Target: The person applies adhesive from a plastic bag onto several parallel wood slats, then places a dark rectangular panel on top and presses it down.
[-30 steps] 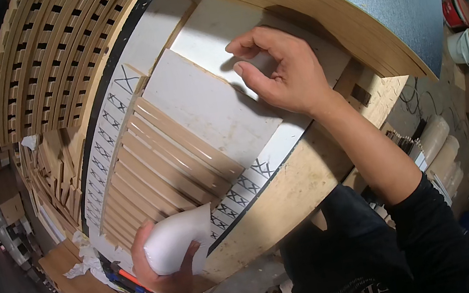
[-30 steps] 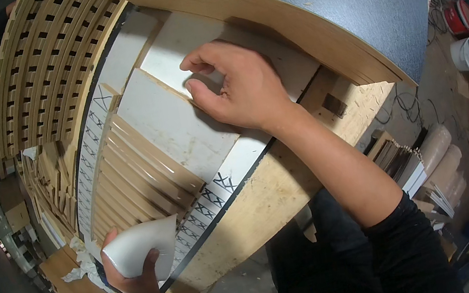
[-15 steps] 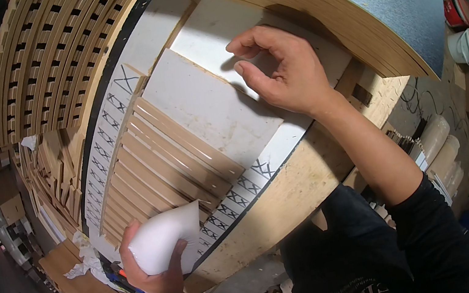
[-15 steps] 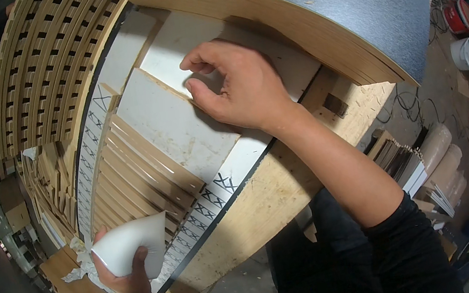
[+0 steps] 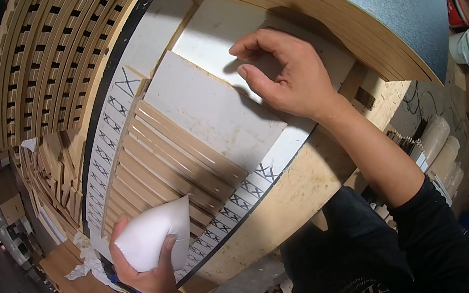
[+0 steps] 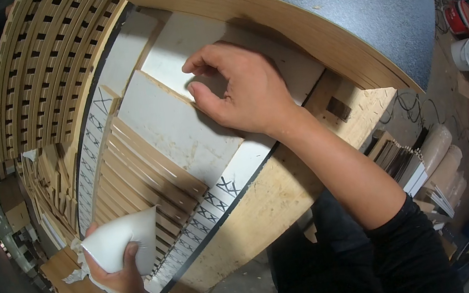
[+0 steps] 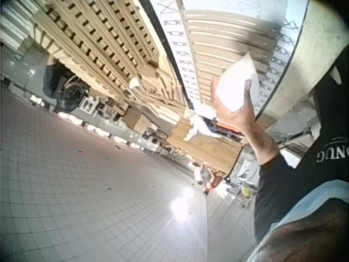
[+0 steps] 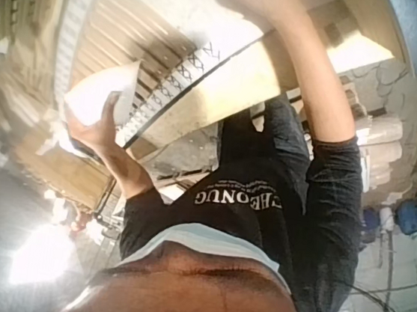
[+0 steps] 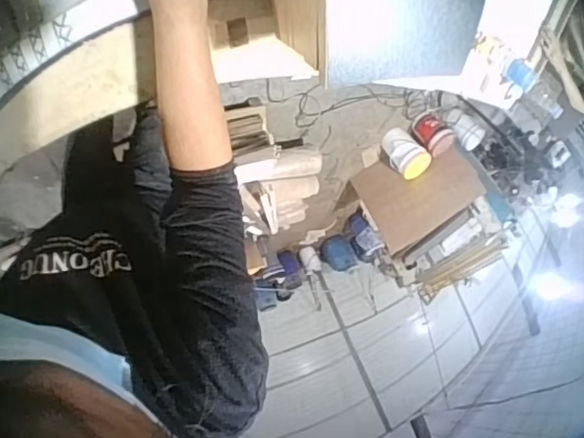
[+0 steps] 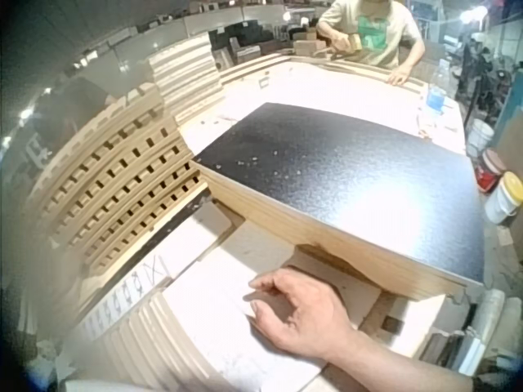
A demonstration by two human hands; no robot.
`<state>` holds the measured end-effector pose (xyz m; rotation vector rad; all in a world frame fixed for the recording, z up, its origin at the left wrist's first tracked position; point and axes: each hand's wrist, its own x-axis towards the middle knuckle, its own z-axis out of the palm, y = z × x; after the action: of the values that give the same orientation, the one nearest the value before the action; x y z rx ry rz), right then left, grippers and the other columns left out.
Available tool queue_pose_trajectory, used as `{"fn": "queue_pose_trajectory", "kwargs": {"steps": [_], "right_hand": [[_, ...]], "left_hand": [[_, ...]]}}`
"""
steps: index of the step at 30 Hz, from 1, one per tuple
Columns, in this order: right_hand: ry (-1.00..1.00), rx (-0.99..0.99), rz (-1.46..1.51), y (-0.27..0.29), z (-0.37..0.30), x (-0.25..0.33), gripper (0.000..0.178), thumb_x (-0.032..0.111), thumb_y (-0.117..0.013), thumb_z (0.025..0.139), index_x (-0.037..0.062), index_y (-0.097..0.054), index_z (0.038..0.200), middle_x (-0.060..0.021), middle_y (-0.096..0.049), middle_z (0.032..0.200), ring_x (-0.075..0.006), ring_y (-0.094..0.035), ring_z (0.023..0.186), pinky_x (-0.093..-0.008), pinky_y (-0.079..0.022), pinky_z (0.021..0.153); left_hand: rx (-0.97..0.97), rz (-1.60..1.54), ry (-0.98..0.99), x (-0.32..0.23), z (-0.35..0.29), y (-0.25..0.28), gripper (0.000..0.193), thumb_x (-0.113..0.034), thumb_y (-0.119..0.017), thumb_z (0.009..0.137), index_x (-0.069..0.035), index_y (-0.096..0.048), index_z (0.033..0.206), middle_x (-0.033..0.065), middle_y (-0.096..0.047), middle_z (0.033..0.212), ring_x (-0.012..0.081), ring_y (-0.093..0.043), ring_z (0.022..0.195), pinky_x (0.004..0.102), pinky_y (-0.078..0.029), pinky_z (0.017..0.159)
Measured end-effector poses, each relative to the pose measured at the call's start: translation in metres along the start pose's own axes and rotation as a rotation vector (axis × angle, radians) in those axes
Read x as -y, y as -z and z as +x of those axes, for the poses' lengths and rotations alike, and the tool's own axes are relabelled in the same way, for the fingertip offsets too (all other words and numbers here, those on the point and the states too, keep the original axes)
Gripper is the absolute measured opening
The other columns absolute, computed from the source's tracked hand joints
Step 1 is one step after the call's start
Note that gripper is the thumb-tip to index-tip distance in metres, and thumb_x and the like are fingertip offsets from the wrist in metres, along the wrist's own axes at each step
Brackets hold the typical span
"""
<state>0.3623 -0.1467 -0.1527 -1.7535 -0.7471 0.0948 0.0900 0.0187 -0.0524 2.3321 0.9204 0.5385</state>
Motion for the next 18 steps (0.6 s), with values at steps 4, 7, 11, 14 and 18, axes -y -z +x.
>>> {"fn": "queue_pose_trajectory", "kwargs": {"steps": [4,7,11,14,18], "right_hand": [[0.000,-0.018,0.013,-0.001,0.000,0.000,0.024,0.016,-0.064,0.076,0.0017,-0.062,0.096,-0.0143,-0.065,0.089,-0.0270,-0.065,0.084,-0.0333,-0.051,0.076],[0.000,-0.017,-0.001,-0.001,0.001,0.000,0.024,0.016,-0.064,0.076,0.0016,-0.062,0.095,-0.0144,-0.065,0.089,-0.0277,-0.064,0.084,-0.0331,-0.051,0.076],[0.007,-0.019,0.007,-0.001,0.001,0.001,0.024,0.016,-0.063,0.076,0.0013,-0.062,0.095,-0.0143,-0.064,0.088,-0.0280,-0.064,0.083,-0.0332,-0.051,0.076],[0.021,-0.018,0.002,-0.001,0.001,0.001,0.023,0.015,-0.063,0.076,0.0010,-0.062,0.095,-0.0143,-0.064,0.087,-0.0278,-0.064,0.083,-0.0333,-0.051,0.076],[0.020,-0.017,0.008,-0.001,0.001,0.001,0.023,0.015,-0.063,0.076,0.0007,-0.062,0.095,-0.0144,-0.064,0.087,-0.0275,-0.064,0.083,-0.0332,-0.051,0.076]], "left_hand": [[-0.030,-0.024,0.006,-0.002,0.004,-0.002,0.071,-0.012,-0.088,0.056,0.002,-0.055,0.117,0.0098,-0.062,0.100,0.0169,-0.061,0.088,0.0282,-0.049,0.081],[-0.030,0.018,-0.016,-0.003,0.010,-0.002,0.070,-0.013,-0.087,0.057,0.003,-0.055,0.117,0.0099,-0.062,0.100,0.0171,-0.060,0.087,0.0282,-0.049,0.080],[-0.038,0.042,-0.021,-0.001,0.015,-0.002,0.069,-0.014,-0.086,0.058,0.003,-0.055,0.116,0.0109,-0.061,0.103,0.0172,-0.060,0.088,0.0287,-0.048,0.081],[-0.062,0.031,-0.037,0.000,0.020,-0.003,0.068,-0.014,-0.086,0.058,0.003,-0.055,0.117,0.0118,-0.060,0.108,0.0173,-0.059,0.091,0.0295,-0.048,0.082],[-0.078,0.052,-0.044,0.003,0.028,-0.003,0.067,-0.013,-0.085,0.060,0.004,-0.055,0.117,0.0124,-0.060,0.112,0.0176,-0.059,0.093,0.0298,-0.049,0.083]]}}
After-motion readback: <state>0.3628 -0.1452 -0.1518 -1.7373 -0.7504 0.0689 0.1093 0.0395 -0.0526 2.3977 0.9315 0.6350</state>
